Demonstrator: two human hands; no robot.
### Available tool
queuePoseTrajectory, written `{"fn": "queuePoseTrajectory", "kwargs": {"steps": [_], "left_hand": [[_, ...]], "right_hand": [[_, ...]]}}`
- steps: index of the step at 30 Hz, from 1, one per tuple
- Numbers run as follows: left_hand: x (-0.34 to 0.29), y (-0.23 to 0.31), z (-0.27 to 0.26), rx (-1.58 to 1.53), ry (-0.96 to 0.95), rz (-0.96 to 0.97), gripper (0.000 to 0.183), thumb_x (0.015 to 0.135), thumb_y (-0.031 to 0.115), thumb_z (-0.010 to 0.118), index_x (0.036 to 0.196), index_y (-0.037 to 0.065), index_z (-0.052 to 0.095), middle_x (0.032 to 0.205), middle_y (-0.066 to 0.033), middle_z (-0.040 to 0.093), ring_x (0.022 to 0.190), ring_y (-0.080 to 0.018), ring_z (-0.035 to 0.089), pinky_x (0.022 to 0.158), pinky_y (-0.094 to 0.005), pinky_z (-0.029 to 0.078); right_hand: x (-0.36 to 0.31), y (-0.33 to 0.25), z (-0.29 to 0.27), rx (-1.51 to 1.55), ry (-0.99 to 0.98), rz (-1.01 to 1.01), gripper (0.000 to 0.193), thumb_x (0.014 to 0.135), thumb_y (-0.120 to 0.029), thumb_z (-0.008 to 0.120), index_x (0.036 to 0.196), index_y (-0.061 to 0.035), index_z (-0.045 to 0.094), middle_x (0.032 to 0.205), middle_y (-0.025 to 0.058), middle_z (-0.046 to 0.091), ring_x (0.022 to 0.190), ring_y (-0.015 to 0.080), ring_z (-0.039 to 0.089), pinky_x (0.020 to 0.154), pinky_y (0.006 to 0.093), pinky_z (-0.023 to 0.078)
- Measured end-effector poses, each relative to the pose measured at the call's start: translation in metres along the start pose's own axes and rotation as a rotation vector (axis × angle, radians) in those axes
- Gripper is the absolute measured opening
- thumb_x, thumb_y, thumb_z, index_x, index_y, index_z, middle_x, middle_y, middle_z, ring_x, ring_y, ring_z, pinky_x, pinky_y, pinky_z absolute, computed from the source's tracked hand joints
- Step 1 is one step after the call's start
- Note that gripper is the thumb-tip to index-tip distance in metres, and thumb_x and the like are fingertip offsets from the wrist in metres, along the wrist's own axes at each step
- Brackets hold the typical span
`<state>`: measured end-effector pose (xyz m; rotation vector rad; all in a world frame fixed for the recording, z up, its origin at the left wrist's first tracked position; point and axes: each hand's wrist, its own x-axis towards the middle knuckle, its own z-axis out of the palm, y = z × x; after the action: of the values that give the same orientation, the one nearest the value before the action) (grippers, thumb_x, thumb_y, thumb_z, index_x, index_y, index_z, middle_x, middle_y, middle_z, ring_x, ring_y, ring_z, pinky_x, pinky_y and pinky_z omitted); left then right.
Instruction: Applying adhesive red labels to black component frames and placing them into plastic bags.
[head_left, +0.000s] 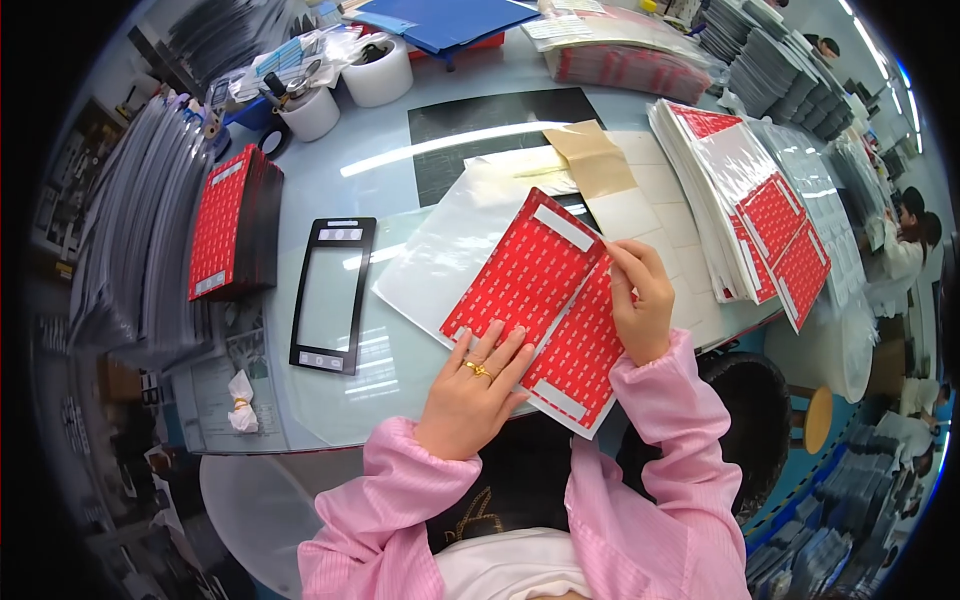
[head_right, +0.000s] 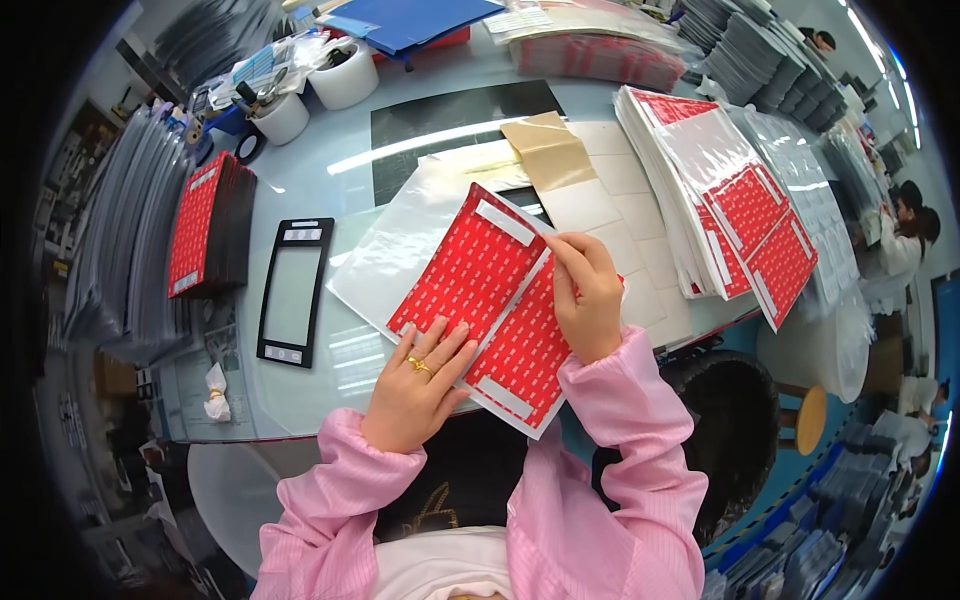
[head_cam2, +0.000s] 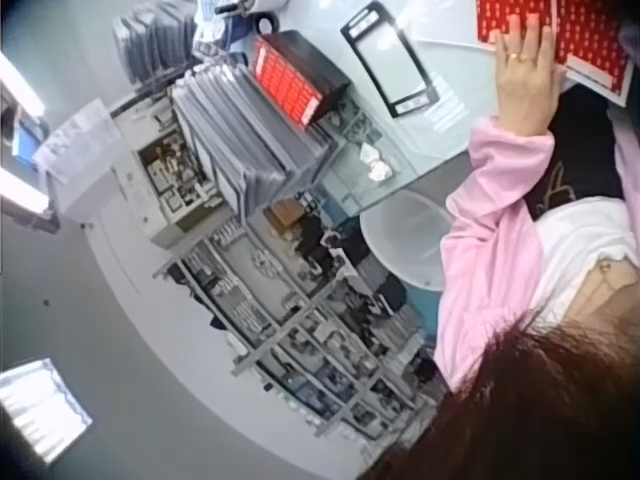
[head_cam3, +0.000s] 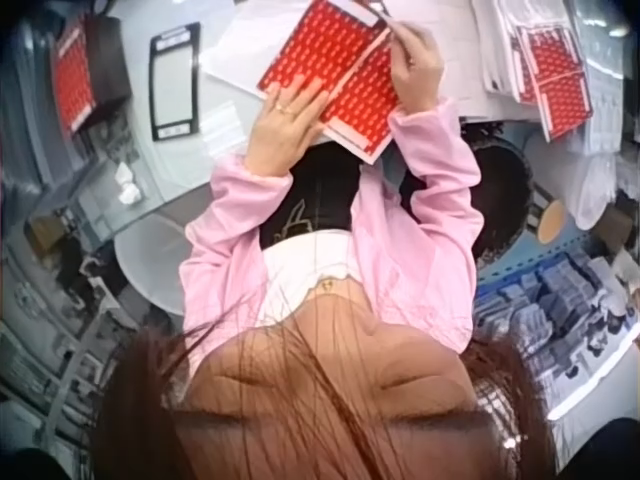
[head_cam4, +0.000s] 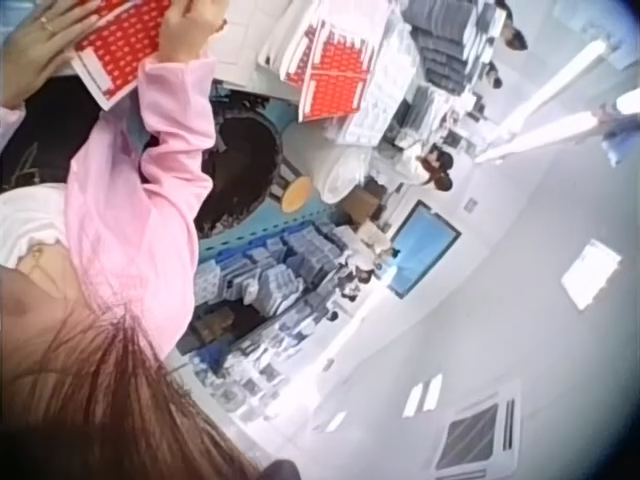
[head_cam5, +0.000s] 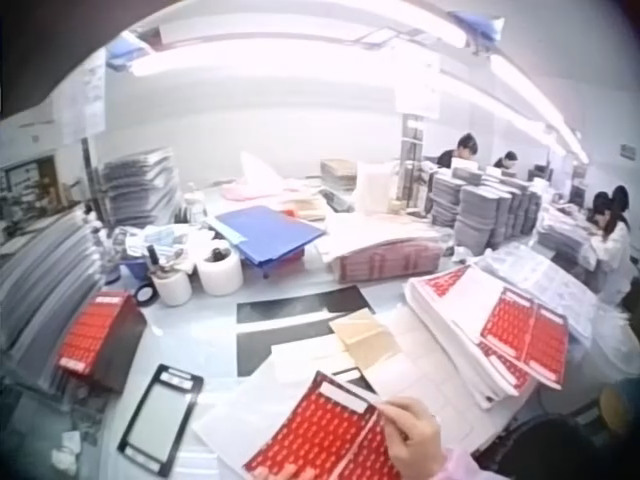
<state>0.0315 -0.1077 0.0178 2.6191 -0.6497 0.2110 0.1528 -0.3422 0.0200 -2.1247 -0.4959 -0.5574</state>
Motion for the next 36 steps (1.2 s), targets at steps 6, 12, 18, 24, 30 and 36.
{"fn": "queuePoseTrajectory", "kwargs": {"steps": [6, 12, 18, 24, 30, 36], "left_hand": [[-0.001, 0.003, 0.001, -0.045, -0.018, -0.020, 0.055, 0.089, 0.029, 0.069, 0.140, 0.016, 0.055, 0.150, -0.0067, 0.048, 0.143, -0.0330, 0.037, 0.118, -0.0539, 0.024], [-0.005, 0.003, -0.003, -0.018, -0.046, -0.050, 0.054, 0.088, 0.028, 0.070, 0.140, 0.022, 0.057, 0.150, -0.0035, 0.048, 0.144, -0.0328, 0.036, 0.119, -0.0617, 0.017], [0.004, 0.007, 0.000, 0.043, -0.063, -0.039, 0.050, 0.088, 0.032, 0.069, 0.136, 0.019, 0.059, 0.149, -0.0026, 0.049, 0.144, -0.0318, 0.036, 0.117, -0.0661, 0.015], [0.007, 0.009, -0.004, 0.041, -0.086, -0.045, 0.054, 0.087, 0.028, 0.071, 0.138, 0.018, 0.058, 0.150, -0.0042, 0.048, 0.145, -0.0331, 0.033, 0.117, -0.0662, 0.013], [0.026, 0.012, -0.003, 0.020, -0.092, -0.117, 0.057, 0.087, 0.022, 0.070, 0.142, 0.013, 0.054, 0.152, -0.0104, 0.046, 0.148, -0.0354, 0.028, 0.121, -0.0590, 0.009], [0.029, 0.017, 0.001, -0.005, -0.025, -0.108, 0.059, 0.086, 0.022, 0.072, 0.140, 0.010, 0.054, 0.155, -0.0147, 0.040, 0.148, -0.0354, 0.026, 0.122, -0.0573, 0.008]], "right_hand": [[0.000, 0.003, 0.000, -0.089, -0.052, -0.007, 0.022, 0.093, 0.000, 0.061, 0.114, -0.0003, 0.067, 0.115, 0.0140, 0.063, 0.102, 0.0268, 0.062, 0.085, 0.0338, 0.051], [0.001, 0.004, 0.003, -0.581, -0.147, -0.004, 0.032, 0.092, -0.016, 0.064, 0.124, -0.0077, 0.065, 0.131, 0.0121, 0.056, 0.117, 0.0292, 0.052, 0.097, 0.0426, 0.041], [0.006, -0.011, -0.010, -0.646, -0.128, -0.153, 0.036, 0.092, -0.019, 0.064, 0.125, -0.0057, 0.064, 0.136, 0.0140, 0.053, 0.123, 0.0307, 0.049, 0.098, 0.0430, 0.040], [0.012, 0.004, -0.040, -0.659, -0.045, -0.092, 0.037, 0.089, -0.016, 0.067, 0.124, -0.0050, 0.064, 0.137, 0.0138, 0.054, 0.128, 0.0327, 0.049, 0.101, 0.0429, 0.040], [0.013, 0.057, -0.181, -0.560, 0.544, 0.071, 0.029, 0.088, -0.007, 0.068, 0.116, -0.0006, 0.064, 0.115, 0.0147, 0.064, 0.111, 0.0298, 0.060, 0.098, 0.0371, 0.046], [-0.022, 0.202, -0.324, -0.425, 0.722, 0.655, 0.060, 0.089, -0.039, 0.074, 0.124, 0.0070, 0.058, 0.106, 0.0127, 0.069, 0.081, 0.0206, 0.066, 0.076, 0.0330, 0.053]]}}
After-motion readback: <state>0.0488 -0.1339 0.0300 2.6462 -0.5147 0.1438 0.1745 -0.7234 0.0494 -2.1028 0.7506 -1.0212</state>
